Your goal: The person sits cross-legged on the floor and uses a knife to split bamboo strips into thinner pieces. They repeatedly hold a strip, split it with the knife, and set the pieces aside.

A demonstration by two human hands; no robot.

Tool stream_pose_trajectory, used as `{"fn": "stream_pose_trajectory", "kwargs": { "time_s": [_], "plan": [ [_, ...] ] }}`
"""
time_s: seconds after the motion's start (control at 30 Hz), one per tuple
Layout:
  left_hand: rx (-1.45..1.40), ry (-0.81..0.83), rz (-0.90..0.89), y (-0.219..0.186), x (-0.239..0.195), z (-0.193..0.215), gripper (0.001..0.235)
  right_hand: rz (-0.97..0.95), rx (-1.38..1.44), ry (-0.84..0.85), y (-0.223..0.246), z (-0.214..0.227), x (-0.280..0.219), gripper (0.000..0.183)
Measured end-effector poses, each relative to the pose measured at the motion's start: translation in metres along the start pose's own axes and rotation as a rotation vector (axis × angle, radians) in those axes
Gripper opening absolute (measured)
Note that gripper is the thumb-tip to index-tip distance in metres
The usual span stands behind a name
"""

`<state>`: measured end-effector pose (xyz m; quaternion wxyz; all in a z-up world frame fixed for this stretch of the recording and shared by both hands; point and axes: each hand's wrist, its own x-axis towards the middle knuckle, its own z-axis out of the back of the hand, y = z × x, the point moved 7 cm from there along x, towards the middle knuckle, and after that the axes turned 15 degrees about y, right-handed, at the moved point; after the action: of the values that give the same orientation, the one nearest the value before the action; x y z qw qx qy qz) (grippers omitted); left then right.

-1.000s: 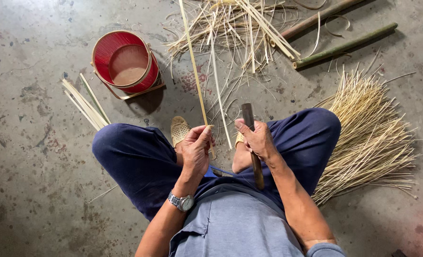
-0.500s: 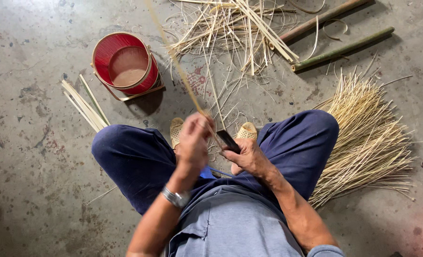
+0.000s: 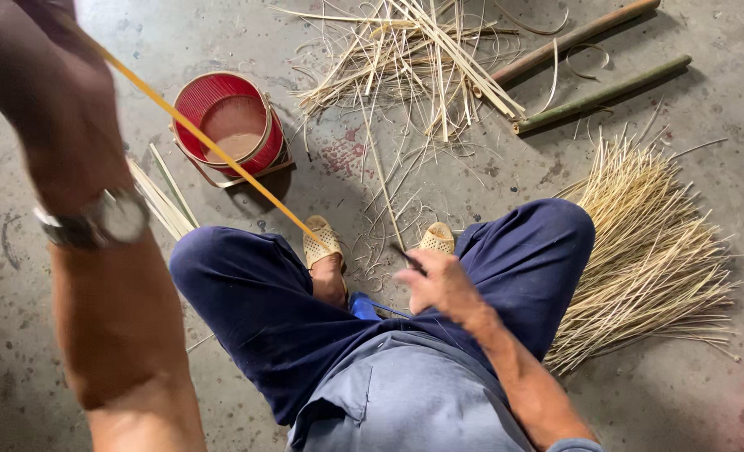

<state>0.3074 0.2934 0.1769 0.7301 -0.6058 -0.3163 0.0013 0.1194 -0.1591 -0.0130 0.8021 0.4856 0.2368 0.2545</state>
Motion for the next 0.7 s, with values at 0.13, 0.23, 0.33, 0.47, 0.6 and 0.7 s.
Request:
{"fn": "stream_pose_trajectory", "kwargs": {
  "time_s": [0.13, 0.23, 0.33, 0.47, 0.6, 0.7],
  "plan": [
    [0.196, 0.307, -0.292, -0.057, -0.127, -0.097, 0.016, -0.044, 0.451, -0.193, -0.001, 0.057, -0.009, 0.027],
    [0.095, 0.646, -0.407, -0.096, -0.228, -0.174, 0.025, 0.193, 0.754, -0.313, 0.033, 0.095, -0.037, 0.036],
    [-0.202, 0.932, -0.266, -0.107, -0.281, -0.211, 0.038, 0.379, 0.576, -0.342, 0.072, 0.112, -0.064, 0.034],
    [-0.175, 0.935, -0.246, -0.112, -0.305, -0.221, 0.037, 0.206, 0.269, -0.497, 0.083, 0.106, -0.078, 0.007],
    [-0.228, 0.898, -0.237, -0.111, -0.322, -0.221, 0.039, 0.249, 0.122, -0.444, 0.084, 0.087, -0.078, 0.013],
    [-0.19, 0.827, -0.317, -0.116, -0.327, -0.215, 0.037, 0.248, 0.47, -0.371, 0.066, 0.078, -0.08, 0.032]
  ]
}}
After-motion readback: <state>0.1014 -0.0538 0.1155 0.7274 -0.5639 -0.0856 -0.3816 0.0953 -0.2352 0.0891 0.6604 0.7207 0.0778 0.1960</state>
